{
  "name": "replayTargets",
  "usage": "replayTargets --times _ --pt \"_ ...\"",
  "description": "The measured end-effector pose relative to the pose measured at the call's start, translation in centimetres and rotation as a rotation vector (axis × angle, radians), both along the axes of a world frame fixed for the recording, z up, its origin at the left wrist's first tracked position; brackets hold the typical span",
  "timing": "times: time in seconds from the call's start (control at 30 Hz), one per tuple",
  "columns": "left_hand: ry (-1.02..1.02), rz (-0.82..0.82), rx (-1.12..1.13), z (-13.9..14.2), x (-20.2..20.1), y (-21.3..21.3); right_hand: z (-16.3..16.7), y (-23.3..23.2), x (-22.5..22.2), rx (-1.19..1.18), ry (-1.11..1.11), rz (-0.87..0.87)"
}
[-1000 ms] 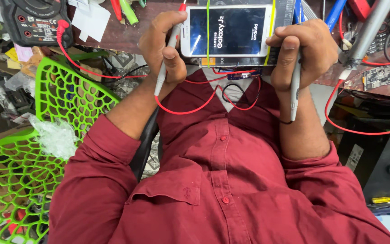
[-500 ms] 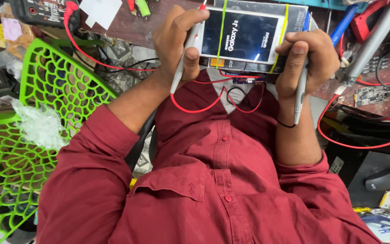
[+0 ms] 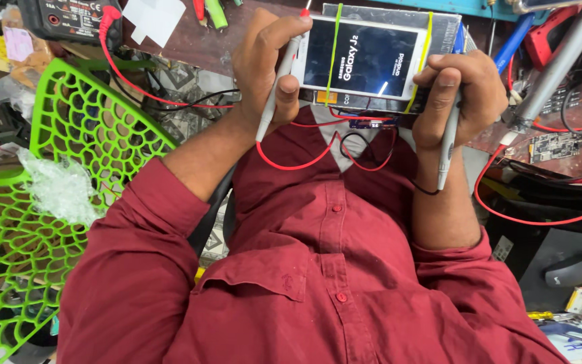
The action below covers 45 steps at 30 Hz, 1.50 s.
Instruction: The person uses multimeter probes to test points on a small circuit board, then connects the board to a Samsung Galaxy J2 smartphone secured with rubber bands. The phone powers on and displays the lock screen. The person continues probing the board while the phone remains powered.
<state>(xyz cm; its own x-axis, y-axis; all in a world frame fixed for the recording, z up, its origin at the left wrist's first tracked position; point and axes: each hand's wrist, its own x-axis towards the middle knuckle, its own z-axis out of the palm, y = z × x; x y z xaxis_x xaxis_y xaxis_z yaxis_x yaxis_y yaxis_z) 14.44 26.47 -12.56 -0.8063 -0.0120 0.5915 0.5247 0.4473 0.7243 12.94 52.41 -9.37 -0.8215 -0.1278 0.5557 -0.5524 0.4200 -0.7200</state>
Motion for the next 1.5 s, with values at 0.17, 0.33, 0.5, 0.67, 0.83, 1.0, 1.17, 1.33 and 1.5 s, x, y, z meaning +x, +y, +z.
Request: replayTargets --times 0.17,0.33,0.5,0.67,0.83,1.0,1.17,1.33,1.5 --pt "0.000 0.005 0.000 0.1 0.3 0.1 0.1 0.0 0.3 -0.004 0.012 -0.008" --pt "0.019 0.015 0.019 -0.3 0.0 0.3 -0.1 0.2 0.0 0.005 0.024 -0.005" --pt "0.045 0.034 0.005 -0.6 -0.2 0.2 -0.2 0.1 -0.1 0.010 0.041 0.004" --pt "0.011 0.040 0.035 -0.5 -0.2 0.3 -0.1 0.0 0.0 -0.006 0.042 -0.008" --pt "-0.045 0.042 0.087 -0.4 -0.1 0.2 -0.1 -0.1 0.0 0.004 0.047 -0.010" --pt "-0.064 0.039 0.109 -0.2 -0.1 0.3 0.1 0.0 0.0 0.009 0.056 -0.013" --pt "-0.050 0.042 0.164 -0.1 -0.4 0.5 -0.2 0.1 0.1 -0.033 0.059 -0.033" --pt "-0.080 0.052 0.182 -0.3 -0.4 0.4 -1.1 0.0 0.4 -0.149 0.103 -0.082" --pt "-0.105 -0.018 0.299 -0.6 -0.5 0.5 -1.3 0.2 0.7 -0.099 0.074 -0.101"
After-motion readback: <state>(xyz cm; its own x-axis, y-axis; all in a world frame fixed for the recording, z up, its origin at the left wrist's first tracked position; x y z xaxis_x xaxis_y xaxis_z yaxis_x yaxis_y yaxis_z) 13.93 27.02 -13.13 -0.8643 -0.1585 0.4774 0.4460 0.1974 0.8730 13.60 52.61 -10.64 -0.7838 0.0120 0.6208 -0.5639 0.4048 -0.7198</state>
